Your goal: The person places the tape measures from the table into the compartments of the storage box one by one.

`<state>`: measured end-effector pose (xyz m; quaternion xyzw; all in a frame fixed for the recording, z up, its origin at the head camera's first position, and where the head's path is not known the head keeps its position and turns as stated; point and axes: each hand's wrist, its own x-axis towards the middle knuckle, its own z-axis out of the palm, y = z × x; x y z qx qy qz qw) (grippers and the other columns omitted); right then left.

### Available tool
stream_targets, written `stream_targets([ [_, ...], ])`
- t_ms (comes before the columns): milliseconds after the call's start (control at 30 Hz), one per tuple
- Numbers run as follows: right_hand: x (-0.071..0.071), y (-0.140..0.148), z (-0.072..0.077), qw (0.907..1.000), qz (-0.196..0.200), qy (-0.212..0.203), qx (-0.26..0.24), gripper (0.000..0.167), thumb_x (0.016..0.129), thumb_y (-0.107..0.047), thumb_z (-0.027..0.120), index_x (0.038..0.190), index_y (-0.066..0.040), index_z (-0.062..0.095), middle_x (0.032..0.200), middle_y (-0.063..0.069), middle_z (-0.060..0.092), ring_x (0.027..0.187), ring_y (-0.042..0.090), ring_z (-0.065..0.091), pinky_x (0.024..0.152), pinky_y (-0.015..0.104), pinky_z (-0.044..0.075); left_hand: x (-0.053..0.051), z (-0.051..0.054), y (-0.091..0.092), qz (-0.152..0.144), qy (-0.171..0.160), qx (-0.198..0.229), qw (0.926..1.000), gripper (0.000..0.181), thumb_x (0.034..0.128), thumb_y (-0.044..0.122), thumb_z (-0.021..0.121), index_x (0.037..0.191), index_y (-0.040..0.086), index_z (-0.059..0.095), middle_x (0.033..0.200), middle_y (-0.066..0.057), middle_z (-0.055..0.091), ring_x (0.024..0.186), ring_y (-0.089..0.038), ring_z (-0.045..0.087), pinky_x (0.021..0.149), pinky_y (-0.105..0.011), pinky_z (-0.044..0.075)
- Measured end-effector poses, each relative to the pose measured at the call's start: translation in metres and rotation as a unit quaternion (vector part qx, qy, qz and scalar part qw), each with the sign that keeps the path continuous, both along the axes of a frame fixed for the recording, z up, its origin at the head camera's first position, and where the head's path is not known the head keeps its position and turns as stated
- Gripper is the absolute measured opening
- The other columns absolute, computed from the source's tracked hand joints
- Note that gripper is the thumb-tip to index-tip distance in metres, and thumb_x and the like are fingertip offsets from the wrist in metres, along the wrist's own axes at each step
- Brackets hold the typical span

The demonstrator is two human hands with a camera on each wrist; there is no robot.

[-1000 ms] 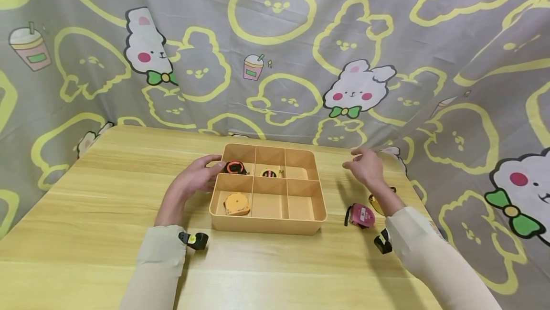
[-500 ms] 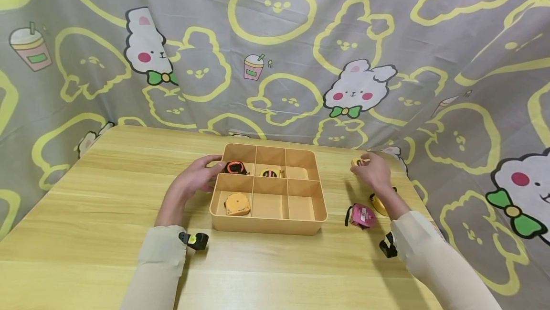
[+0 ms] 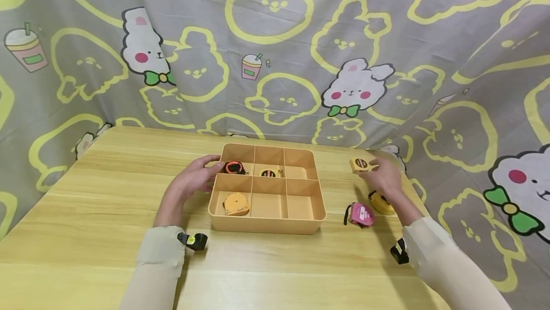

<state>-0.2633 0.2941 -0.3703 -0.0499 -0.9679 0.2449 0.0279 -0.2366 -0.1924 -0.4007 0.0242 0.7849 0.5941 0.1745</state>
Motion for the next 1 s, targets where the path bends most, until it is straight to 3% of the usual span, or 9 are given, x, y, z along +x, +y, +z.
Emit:
stream_targets([
  [167, 0.005, 0.010, 0.001, 1.0000, 0.001, -0.005, 0.003, 0.061, 0.091, -0.027, 0.071, 0.134, 0.013, 0.054, 0.124, 0.036, 0.062, 0.108, 0.046, 0.063, 0.080, 0.047, 0.054, -0.001, -0.001, -0.001, 0.003, -0.001, -0.005, 1.0000, 0.062, 0.1108, 0.030, 0.040, 0.162, 0.004, 0.017, 0.158, -0.030, 0.036, 0.140, -0.047, 0.044, 0.100, -0.055, 0.053],
  [433, 0.015, 0.022, 0.001, 0.9990, -0.005, -0.040, 0.017, 0.069, 0.092, -0.033, 0.071, 0.138, 0.014, 0.049, 0.130, 0.039, 0.058, 0.115, 0.054, 0.057, 0.094, 0.062, 0.047, -0.002, -0.002, -0.001, 0.005, -0.003, -0.004, 1.0000, 0.062, 0.1106, 0.030, 0.041, 0.162, 0.005, 0.018, 0.158, -0.029, 0.038, 0.141, -0.047, 0.044, 0.099, -0.054, 0.054],
  [800, 0.026, 0.033, -0.001, 0.9949, -0.005, -0.099, 0.017, 0.087, 0.090, -0.040, 0.073, 0.147, 0.015, 0.037, 0.141, 0.043, 0.044, 0.125, 0.058, 0.047, 0.099, 0.063, 0.046, -0.001, -0.001, 0.000, 0.004, -0.004, 0.004, 1.0000, 0.062, 0.1105, 0.029, 0.041, 0.162, 0.004, 0.017, 0.158, -0.028, 0.036, 0.141, -0.047, 0.043, 0.097, -0.052, 0.055],
  [1000, 0.031, 0.038, 0.000, 0.9925, 0.009, -0.119, 0.028, 0.086, 0.089, -0.040, 0.074, 0.146, 0.015, 0.039, 0.141, 0.044, 0.044, 0.125, 0.058, 0.046, 0.099, 0.063, 0.045, 0.000, -0.001, 0.000, 0.005, -0.005, 0.002, 1.0000, 0.062, 0.1106, 0.030, 0.041, 0.162, 0.004, 0.017, 0.158, -0.028, 0.038, 0.142, -0.046, 0.043, 0.098, -0.053, 0.055],
])
